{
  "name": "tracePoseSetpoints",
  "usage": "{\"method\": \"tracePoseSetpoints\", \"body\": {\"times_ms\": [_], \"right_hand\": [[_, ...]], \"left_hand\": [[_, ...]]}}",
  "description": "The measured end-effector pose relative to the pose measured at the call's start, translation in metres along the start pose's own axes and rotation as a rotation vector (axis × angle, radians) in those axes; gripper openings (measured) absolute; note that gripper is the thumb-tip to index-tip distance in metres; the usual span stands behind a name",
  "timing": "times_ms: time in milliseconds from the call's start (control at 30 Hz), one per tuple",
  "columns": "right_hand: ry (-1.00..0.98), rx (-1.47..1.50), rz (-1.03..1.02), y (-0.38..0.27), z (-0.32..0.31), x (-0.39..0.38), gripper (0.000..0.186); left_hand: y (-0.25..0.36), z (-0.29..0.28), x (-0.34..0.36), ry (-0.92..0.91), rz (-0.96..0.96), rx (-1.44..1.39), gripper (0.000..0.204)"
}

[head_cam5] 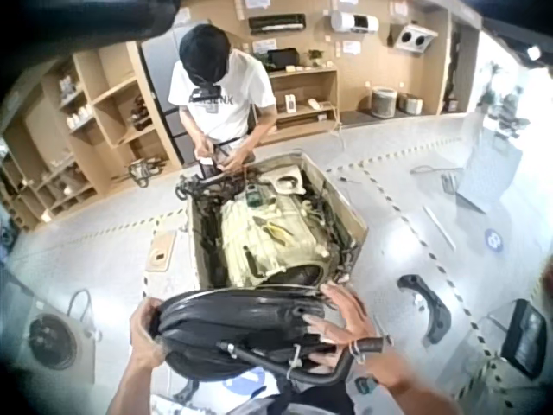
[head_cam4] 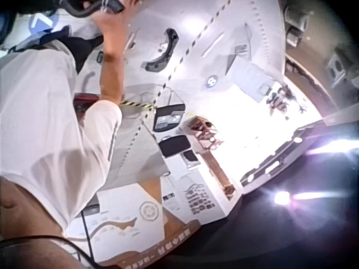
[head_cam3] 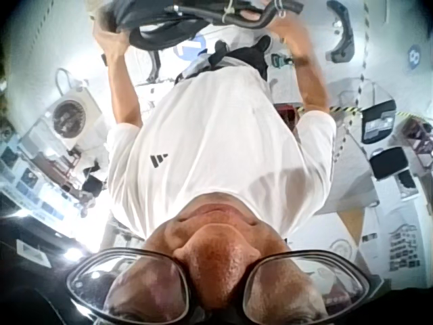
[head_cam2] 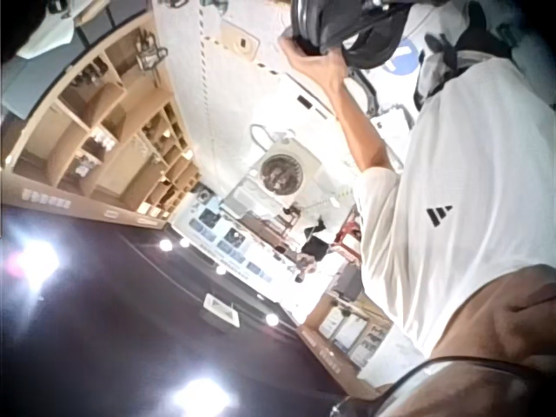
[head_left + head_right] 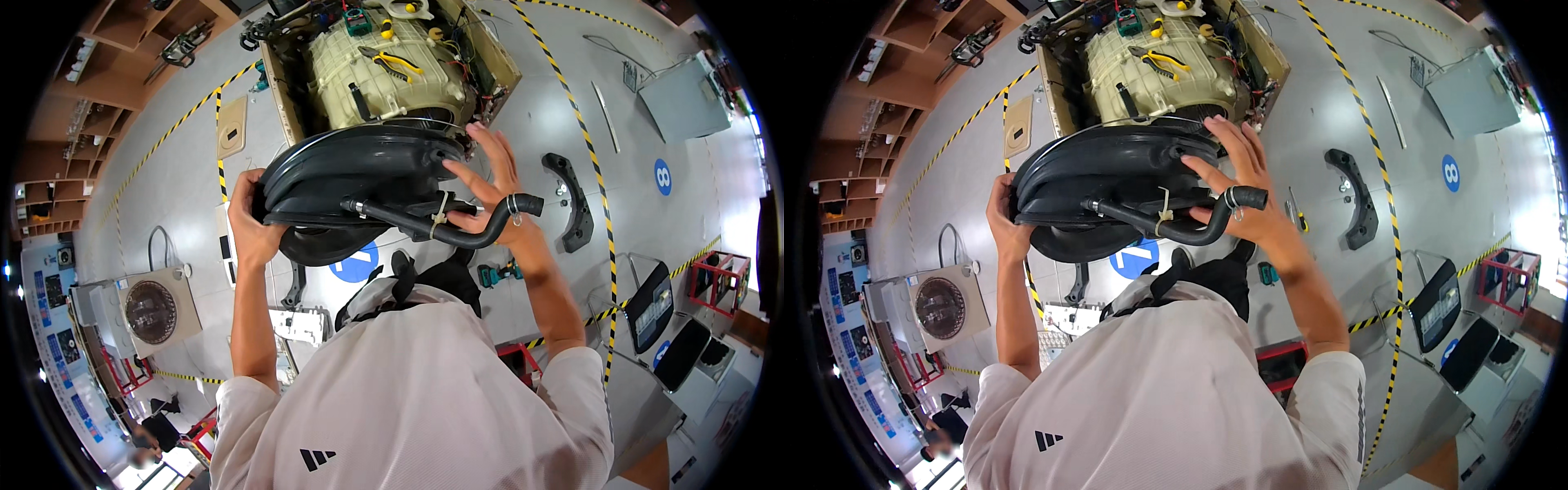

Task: The person removes the door seal and various internal components from a washing machine tub, then uses a screwdriver and pliers to disconnect wiring and fasteners from the lower assembly.

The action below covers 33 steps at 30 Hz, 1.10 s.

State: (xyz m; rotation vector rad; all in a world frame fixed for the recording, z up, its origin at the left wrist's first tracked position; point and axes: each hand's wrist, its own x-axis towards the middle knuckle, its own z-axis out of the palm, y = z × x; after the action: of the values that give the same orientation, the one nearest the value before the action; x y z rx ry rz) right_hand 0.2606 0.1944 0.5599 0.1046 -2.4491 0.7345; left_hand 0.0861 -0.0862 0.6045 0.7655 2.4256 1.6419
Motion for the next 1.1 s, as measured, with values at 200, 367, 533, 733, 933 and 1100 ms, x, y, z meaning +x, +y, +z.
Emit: {"method": "tracePoseSetpoints", "body": {"times_ms": [200, 367, 533, 733, 933, 1100], "right_hand": [[-0.040, 0.223, 0.172, 0.000, 0.023, -0.025, 0.062], [-0.133, 0.226, 0.177, -0.003, 0.031, -0.042, 0.060], [-0.335, 0.230, 0.245, 0.001, 0.049, -0.056, 0.055], [-0.419, 0.392, 0.322, 0.010, 0.065, -0.062, 0.042], [-0.475, 0.674, 0.266, 0.011, 0.055, -0.032, 0.032], [-0.378, 0.515, 0.258, 0.011, 0.069, -0.030, 0.022]], "left_hand": [[-0.012, -0.002, -0.024, -0.048, -0.044, 0.068, 0.045], [-0.026, -0.002, -0.047, -0.079, -0.138, 0.045, 0.046], [-0.043, -0.003, -0.067, -0.139, -0.163, 0.097, 0.049], [-0.051, -0.005, -0.068, -0.153, -0.128, 0.118, 0.050], [-0.057, -0.018, -0.073, -0.120, -0.205, 0.024, 0.048], [-0.058, -0.018, -0.074, -0.095, -0.211, -0.008, 0.046]]}}
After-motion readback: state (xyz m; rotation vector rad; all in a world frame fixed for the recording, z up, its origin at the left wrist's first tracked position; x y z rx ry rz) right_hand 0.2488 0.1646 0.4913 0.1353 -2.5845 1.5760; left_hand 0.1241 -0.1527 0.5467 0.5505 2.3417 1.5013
